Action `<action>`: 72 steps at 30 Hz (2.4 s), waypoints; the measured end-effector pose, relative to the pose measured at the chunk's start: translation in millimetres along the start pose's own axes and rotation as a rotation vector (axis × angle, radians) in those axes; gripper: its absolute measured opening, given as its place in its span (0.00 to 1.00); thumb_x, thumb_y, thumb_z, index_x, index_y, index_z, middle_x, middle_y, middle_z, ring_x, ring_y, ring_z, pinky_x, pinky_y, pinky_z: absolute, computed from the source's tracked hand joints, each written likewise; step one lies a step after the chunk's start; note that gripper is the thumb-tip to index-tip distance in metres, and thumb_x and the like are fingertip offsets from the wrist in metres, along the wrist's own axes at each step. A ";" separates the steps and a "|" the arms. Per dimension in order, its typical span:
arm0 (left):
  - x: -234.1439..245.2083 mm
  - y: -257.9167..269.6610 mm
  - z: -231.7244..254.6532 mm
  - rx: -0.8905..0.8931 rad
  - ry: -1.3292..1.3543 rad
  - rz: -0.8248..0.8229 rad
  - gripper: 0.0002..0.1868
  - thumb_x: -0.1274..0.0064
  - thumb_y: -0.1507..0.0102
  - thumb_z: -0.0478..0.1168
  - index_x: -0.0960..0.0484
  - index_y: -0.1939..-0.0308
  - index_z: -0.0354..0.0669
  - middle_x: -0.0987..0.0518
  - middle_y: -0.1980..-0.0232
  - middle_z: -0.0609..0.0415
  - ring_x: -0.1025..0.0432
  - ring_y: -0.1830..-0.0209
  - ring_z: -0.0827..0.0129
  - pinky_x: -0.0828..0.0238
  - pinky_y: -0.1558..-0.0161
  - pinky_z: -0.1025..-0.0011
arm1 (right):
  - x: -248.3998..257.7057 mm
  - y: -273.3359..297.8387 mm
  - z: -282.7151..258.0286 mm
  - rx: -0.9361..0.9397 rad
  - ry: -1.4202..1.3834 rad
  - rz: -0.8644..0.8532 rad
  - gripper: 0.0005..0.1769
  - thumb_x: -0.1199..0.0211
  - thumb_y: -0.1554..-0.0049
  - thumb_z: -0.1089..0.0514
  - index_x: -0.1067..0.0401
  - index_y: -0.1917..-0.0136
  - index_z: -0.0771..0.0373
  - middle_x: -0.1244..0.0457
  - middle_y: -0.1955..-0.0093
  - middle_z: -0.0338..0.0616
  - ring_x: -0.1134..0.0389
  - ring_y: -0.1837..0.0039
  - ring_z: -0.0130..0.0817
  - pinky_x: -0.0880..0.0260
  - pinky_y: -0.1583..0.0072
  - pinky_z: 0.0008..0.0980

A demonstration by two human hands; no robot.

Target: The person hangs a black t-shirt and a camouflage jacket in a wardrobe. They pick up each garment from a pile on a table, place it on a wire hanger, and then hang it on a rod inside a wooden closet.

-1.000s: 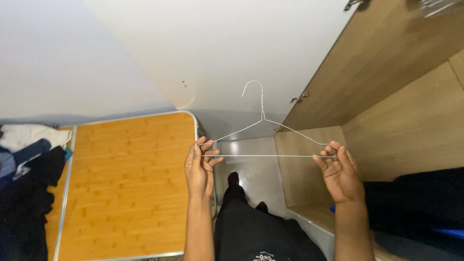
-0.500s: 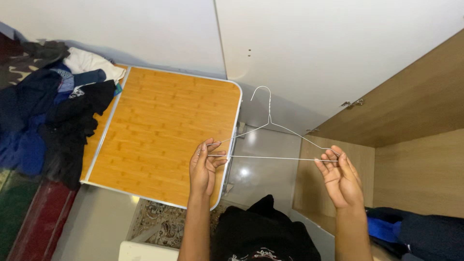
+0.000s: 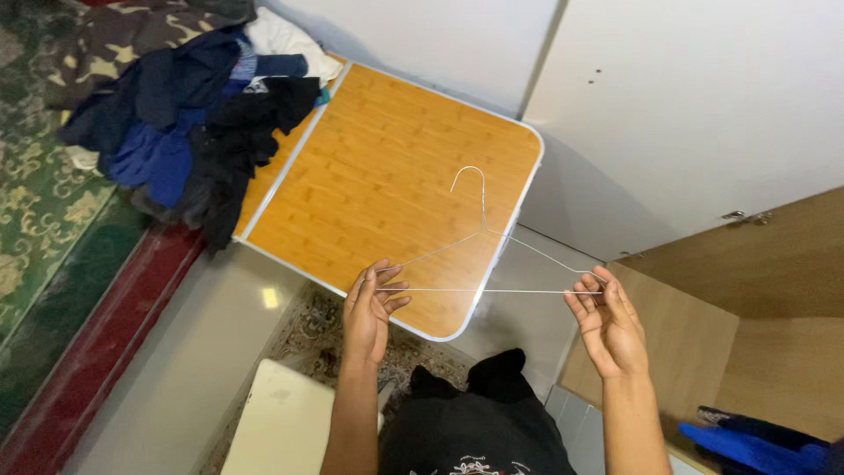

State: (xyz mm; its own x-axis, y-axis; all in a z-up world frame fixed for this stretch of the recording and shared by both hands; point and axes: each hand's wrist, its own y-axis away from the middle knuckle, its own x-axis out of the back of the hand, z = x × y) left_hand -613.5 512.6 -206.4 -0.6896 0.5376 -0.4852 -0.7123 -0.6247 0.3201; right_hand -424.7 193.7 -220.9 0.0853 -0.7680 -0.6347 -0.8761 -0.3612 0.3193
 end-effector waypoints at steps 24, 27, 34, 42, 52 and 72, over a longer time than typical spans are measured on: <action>170.4 52.6 53.7 -0.112 0.098 0.235 0.23 0.58 0.28 0.46 0.24 0.36 0.34 0.29 0.63 0.58 0.29 0.60 0.74 0.22 0.45 0.62 | -99.7 -42.9 130.5 -0.204 0.330 -0.101 0.08 0.40 0.36 0.59 0.27 0.46 0.63 0.37 0.57 0.35 0.31 0.52 0.30 0.26 0.45 0.34; 170.1 41.8 57.6 -0.118 0.100 0.264 0.23 0.58 0.28 0.46 0.24 0.36 0.35 0.28 0.63 0.58 0.28 0.60 0.73 0.22 0.44 0.62 | -119.7 -63.2 133.7 -0.195 0.329 -0.112 0.08 0.40 0.35 0.58 0.26 0.45 0.65 0.37 0.57 0.37 0.31 0.52 0.31 0.26 0.44 0.33; 154.1 -1.8 68.4 -0.137 0.098 0.365 0.20 0.56 0.28 0.44 0.24 0.37 0.36 0.26 0.61 0.56 0.26 0.58 0.70 0.22 0.44 0.60 | -135.9 -110.3 139.8 -0.203 0.301 -0.102 0.10 0.39 0.35 0.58 0.27 0.45 0.66 0.36 0.57 0.38 0.31 0.52 0.32 0.26 0.42 0.33; 149.5 -62.8 81.0 -0.184 0.105 0.391 0.15 0.57 0.28 0.44 0.26 0.44 0.36 0.22 0.59 0.49 0.23 0.59 0.66 0.21 0.46 0.59 | -137.7 -145.2 144.3 -0.191 0.271 -0.044 0.10 0.40 0.35 0.58 0.27 0.44 0.65 0.35 0.54 0.41 0.31 0.50 0.33 0.26 0.40 0.33; 170.7 -172.5 125.0 -0.120 -0.051 0.322 0.15 0.54 0.29 0.42 0.23 0.46 0.34 0.21 0.57 0.48 0.22 0.60 0.66 0.19 0.47 0.61 | -185.2 -179.6 163.3 -0.113 0.262 0.082 0.09 0.42 0.34 0.60 0.28 0.43 0.67 0.35 0.54 0.43 0.31 0.50 0.34 0.26 0.37 0.36; 222.3 -465.2 141.6 -0.027 -0.201 0.112 0.13 0.46 0.31 0.39 0.19 0.49 0.30 0.21 0.61 0.50 0.21 0.63 0.68 0.16 0.53 0.66 | -240.6 -341.1 272.0 0.002 0.205 0.384 0.08 0.42 0.35 0.64 0.32 0.44 0.70 0.37 0.53 0.45 0.30 0.51 0.34 0.23 0.42 0.35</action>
State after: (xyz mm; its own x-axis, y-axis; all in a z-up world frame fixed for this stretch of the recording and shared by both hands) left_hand -453.9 1002.9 -348.0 -0.7781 0.5648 -0.2750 -0.6281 -0.7002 0.3393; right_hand -275.4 645.5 -368.5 -0.1548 -0.9358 -0.3168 -0.8634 -0.0278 0.5037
